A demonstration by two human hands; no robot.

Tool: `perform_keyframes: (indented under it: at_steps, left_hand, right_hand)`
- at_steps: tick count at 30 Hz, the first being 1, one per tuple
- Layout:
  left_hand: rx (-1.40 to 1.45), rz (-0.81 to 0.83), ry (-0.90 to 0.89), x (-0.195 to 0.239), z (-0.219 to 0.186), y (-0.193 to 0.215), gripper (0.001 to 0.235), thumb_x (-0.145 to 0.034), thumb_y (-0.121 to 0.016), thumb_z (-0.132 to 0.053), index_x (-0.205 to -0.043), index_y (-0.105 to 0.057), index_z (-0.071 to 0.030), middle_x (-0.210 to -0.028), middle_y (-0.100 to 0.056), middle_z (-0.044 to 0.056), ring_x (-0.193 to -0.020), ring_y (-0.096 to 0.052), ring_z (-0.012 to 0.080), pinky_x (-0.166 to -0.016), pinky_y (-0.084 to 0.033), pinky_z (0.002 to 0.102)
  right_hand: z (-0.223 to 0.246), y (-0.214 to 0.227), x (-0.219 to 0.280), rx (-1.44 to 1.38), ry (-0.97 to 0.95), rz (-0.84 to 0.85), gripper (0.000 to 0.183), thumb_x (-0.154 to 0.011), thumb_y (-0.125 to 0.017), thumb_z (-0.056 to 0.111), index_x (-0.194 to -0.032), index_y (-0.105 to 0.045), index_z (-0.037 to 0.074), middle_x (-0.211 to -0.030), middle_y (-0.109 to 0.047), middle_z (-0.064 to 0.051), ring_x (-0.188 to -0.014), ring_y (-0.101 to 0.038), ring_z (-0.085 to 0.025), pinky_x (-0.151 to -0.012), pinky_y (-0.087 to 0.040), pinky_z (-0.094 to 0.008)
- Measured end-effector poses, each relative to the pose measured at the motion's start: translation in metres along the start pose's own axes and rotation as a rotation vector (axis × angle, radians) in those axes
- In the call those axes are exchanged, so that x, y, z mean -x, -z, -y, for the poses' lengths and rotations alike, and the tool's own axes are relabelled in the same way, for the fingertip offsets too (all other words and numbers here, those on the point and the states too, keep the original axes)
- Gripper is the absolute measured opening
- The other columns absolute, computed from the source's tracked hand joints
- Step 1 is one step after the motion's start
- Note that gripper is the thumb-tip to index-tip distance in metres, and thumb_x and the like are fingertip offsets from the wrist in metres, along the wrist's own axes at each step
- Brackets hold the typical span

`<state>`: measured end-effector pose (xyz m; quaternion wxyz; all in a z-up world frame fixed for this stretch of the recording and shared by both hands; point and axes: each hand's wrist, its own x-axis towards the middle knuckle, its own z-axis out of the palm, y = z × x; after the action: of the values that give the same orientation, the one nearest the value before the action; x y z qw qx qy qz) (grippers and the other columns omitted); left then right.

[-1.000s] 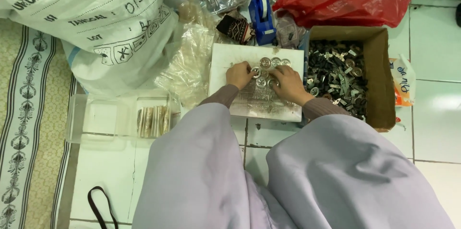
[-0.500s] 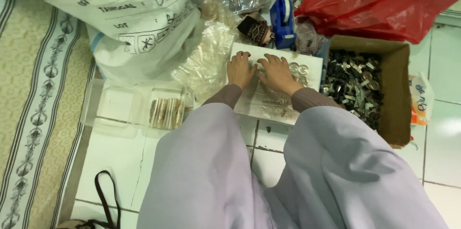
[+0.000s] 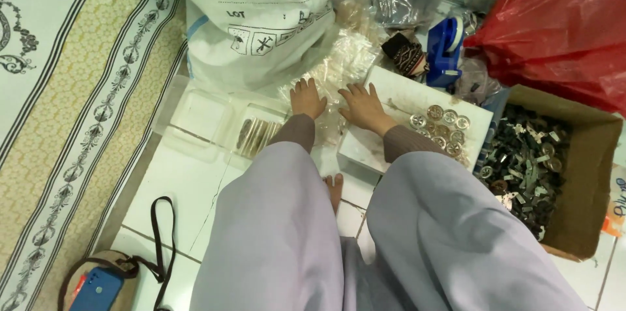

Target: The person sits on the floor and sorts small metal parts from a cardboard box onto a white board. They then pick up a clear plastic bag, place the sorted parts inside, and seal the bag.

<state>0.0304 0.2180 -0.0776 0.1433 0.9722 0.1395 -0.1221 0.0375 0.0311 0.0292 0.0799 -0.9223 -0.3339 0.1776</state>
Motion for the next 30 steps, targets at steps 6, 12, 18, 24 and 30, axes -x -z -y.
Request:
perform_keyframes:
  at_steps: [6,12,18,24,30]
  left_hand:
    - [-0.054,-0.006,-0.048,0.000,0.025,-0.024,0.052,-0.090,-0.071,-0.027,-0.134,-0.051,-0.008,-0.113,-0.067,0.014,-0.111,-0.067,0.0319,-0.103,-0.041,0.055]
    - [0.295,0.071,0.069,0.008,0.023,0.000,0.052,-0.096,-0.050,-0.014,-0.146,-0.035,-0.012,-0.108,-0.071,0.008,-0.106,-0.071,0.0299,-0.097,-0.043,0.047]
    - [0.868,0.088,0.042,-0.026,0.025,-0.007,0.037,-0.087,-0.068,-0.032,-0.121,-0.071,-0.017,-0.102,-0.075,0.007,-0.099,-0.073,0.0256,-0.085,-0.055,0.040]
    - [1.714,0.209,0.140,0.003,-0.029,0.101,0.029,-0.095,-0.055,-0.022,-0.118,-0.065,-0.007,-0.101,-0.046,0.002,-0.095,-0.055,0.0187,-0.092,-0.051,0.037]
    - [2.167,0.283,0.162,-0.010,-0.077,0.111,0.028,-0.084,-0.067,-0.019,-0.111,-0.064,-0.016,-0.093,-0.049,-0.004,-0.093,-0.057,0.0151,-0.100,-0.051,0.043]
  right_hand:
    - [0.005,-0.018,-0.015,0.041,-0.016,0.020,0.055,-0.099,-0.065,0.036,-0.148,-0.056,0.013,-0.150,-0.054,-0.026,-0.146,-0.043,-0.041,-0.120,-0.012,-0.068]
    - [0.009,-0.033,-0.024,0.064,-0.052,0.038,0.054,-0.097,-0.066,0.038,-0.146,-0.059,0.016,-0.146,-0.057,-0.028,-0.145,-0.045,-0.043,-0.118,-0.006,-0.072]
    - [-0.013,-0.031,-0.040,-0.317,-0.039,-0.103,0.050,-0.099,-0.065,0.034,-0.144,-0.059,0.012,-0.140,-0.058,-0.026,-0.136,-0.054,-0.041,-0.117,-0.026,-0.063]
    - [-0.001,0.052,-0.006,-1.197,-0.294,-0.169,0.092,-0.096,-0.075,0.037,-0.159,-0.020,-0.002,-0.154,-0.032,-0.036,-0.148,-0.032,-0.051,-0.121,-0.029,-0.063]
    - [0.001,0.111,0.052,-1.780,-0.401,0.109,0.080,-0.092,-0.074,0.034,-0.155,-0.037,0.000,-0.122,-0.042,-0.004,-0.114,-0.050,-0.018,-0.102,-0.042,-0.036]
